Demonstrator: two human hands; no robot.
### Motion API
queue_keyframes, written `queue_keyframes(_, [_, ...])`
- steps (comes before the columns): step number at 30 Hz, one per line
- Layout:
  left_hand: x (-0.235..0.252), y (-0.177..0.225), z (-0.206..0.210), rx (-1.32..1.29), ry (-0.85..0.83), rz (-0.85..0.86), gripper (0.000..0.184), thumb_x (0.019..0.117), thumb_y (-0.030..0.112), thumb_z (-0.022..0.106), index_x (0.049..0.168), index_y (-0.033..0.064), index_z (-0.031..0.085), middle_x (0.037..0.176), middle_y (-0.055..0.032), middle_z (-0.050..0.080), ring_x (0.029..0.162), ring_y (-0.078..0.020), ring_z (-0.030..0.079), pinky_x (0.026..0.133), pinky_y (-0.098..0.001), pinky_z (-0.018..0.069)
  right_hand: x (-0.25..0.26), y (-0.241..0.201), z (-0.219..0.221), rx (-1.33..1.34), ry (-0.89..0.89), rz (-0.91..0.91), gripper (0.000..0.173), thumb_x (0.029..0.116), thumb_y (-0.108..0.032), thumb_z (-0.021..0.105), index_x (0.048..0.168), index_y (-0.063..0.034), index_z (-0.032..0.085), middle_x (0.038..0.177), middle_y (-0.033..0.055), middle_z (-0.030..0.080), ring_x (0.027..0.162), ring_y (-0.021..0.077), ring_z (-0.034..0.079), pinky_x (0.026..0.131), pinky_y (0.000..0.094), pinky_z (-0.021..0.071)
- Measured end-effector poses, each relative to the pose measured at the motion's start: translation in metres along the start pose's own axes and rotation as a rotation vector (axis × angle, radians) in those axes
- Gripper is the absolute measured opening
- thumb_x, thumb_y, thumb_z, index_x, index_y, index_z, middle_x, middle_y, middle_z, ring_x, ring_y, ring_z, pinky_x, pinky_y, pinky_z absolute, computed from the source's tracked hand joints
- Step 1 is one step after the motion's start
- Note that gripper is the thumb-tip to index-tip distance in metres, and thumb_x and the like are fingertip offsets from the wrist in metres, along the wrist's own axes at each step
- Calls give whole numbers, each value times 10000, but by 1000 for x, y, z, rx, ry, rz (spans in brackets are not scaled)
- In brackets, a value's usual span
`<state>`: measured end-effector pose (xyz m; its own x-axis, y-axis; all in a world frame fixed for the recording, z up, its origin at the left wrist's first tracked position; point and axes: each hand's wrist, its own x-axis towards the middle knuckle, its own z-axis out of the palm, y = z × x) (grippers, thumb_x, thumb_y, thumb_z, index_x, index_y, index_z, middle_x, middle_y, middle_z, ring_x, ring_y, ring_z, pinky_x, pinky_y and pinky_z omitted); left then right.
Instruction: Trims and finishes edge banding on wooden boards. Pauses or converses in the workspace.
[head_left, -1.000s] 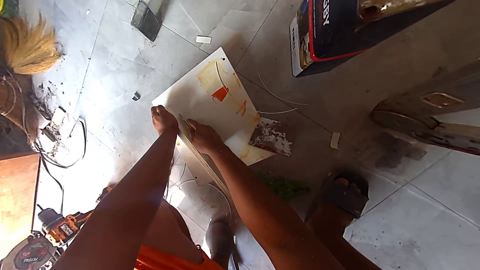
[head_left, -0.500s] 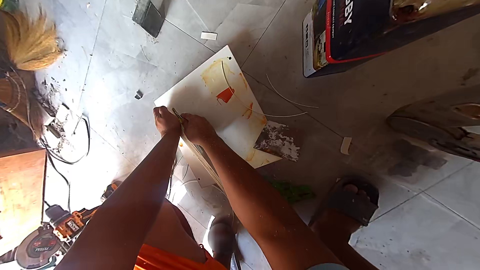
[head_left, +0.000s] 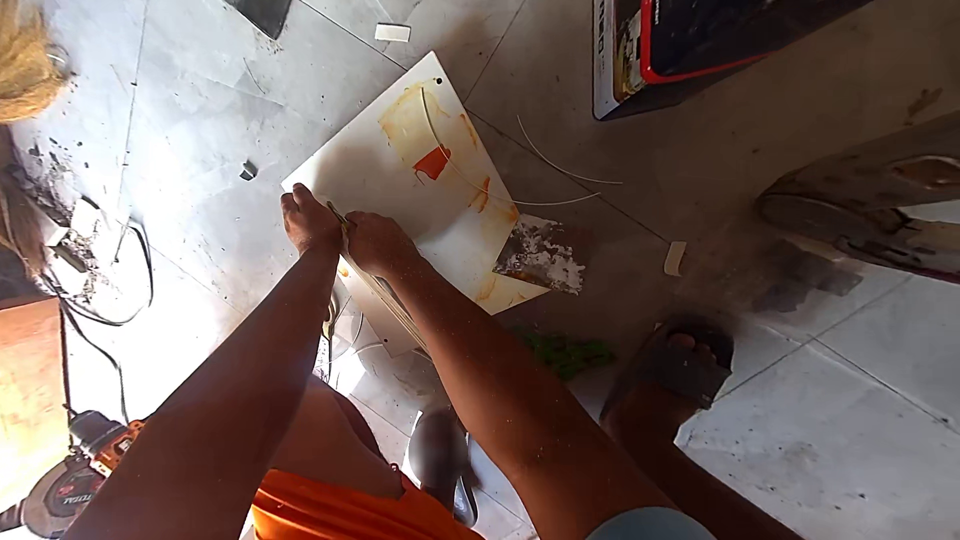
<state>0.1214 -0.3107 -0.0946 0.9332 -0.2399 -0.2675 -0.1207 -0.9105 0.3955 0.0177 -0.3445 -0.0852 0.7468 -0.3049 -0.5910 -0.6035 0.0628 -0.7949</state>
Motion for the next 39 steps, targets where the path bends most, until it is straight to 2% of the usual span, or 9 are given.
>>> queue_keyframes(4, [1, -1, 0, 20, -2, 11, 528, 1127, 360, 219, 1300, 31, 594, 1343, -171, 619, 1294, -271, 566, 1061, -513, 438, -7, 7, 4, 4, 11, 14, 394, 1120, -211, 359, 1400, -68, 595, 1313, 185, 667, 1245, 341, 635, 1003, 555, 514])
queue_keyframes(7, [2, -1, 0, 67, 3, 22, 539, 1126, 353, 200, 1306, 32, 594, 1359, -170, 614, 1305, -275, 562, 1069, -519, 432, -16, 14, 8, 33, 13, 39, 405, 1118, -214, 348, 1422, -101, 591, 1305, 167, 676, 1238, 331, 641, 990, 562, 521])
queue_keyframes(11, [5, -2, 2, 38, 5, 14, 548, 1126, 366, 193, 1305, 43, 599, 1358, -169, 614, 1302, -271, 565, 1064, -519, 439, -44, 32, 15, 47, 9, 58, 413, 1123, -226, 358, 1448, -109, 585, 1293, 157, 689, 1239, 316, 641, 1032, 532, 504])
queue_keyframes(15, [3, -2, 1, 63, 5, 26, 548, 1127, 361, 194, 1304, 36, 599, 1348, -179, 622, 1303, -284, 567, 1067, -526, 436, -69, 45, 18, 61, 40, 80, 412, 1133, -265, 360, 1443, -118, 587, 1235, 169, 703, 1160, 334, 672, 966, 540, 529])
queue_keyframes(17, [4, -2, 0, 64, 4, 25, 552, 1127, 357, 195, 1315, 27, 594, 1356, -184, 616, 1303, -289, 565, 1075, -530, 429, -58, 39, 12, 80, 55, 44, 429, 1134, -267, 339, 1473, -133, 565, 1267, 164, 699, 1196, 330, 666, 1004, 542, 520])
queue_keyframes(20, [3, -3, 0, 95, -5, 28, 563, 1123, 362, 187, 1342, 29, 584, 1378, -188, 607, 1318, -305, 560, 1080, -545, 432, -27, 21, 2, 99, 63, -41, 413, 1129, -242, 344, 1434, -119, 594, 1258, 169, 701, 1203, 331, 661, 1003, 555, 521])
queue_keyframes(24, [-1, 2, -1, 131, -3, 33, 557, 1128, 338, 173, 1339, 18, 577, 1386, -194, 596, 1331, -305, 547, 1087, -538, 423, 2, 4, 0, 49, 29, -88, 413, 1131, -213, 326, 1424, -76, 584, 1335, 172, 662, 1278, 321, 617, 1047, 537, 493])
queue_keyframes(31, [0, 1, 0, 80, 5, 25, 530, 1129, 331, 202, 1311, 15, 586, 1369, -189, 603, 1313, -289, 557, 1077, -523, 431, 14, 1, -2, 30, 17, -61, 434, 1130, -209, 322, 1473, -62, 544, 1389, 181, 631, 1326, 322, 585, 1080, 530, 471])
queue_keyframes(39, [-2, 5, -2, 124, 1, 23, 527, 1131, 317, 192, 1306, 14, 586, 1370, -184, 605, 1317, -281, 556, 1081, -511, 425, 16, 0, -2, 19, 16, -62, 416, 1126, -203, 340, 1442, -57, 568, 1368, 180, 641, 1306, 320, 598, 1062, 524, 483])
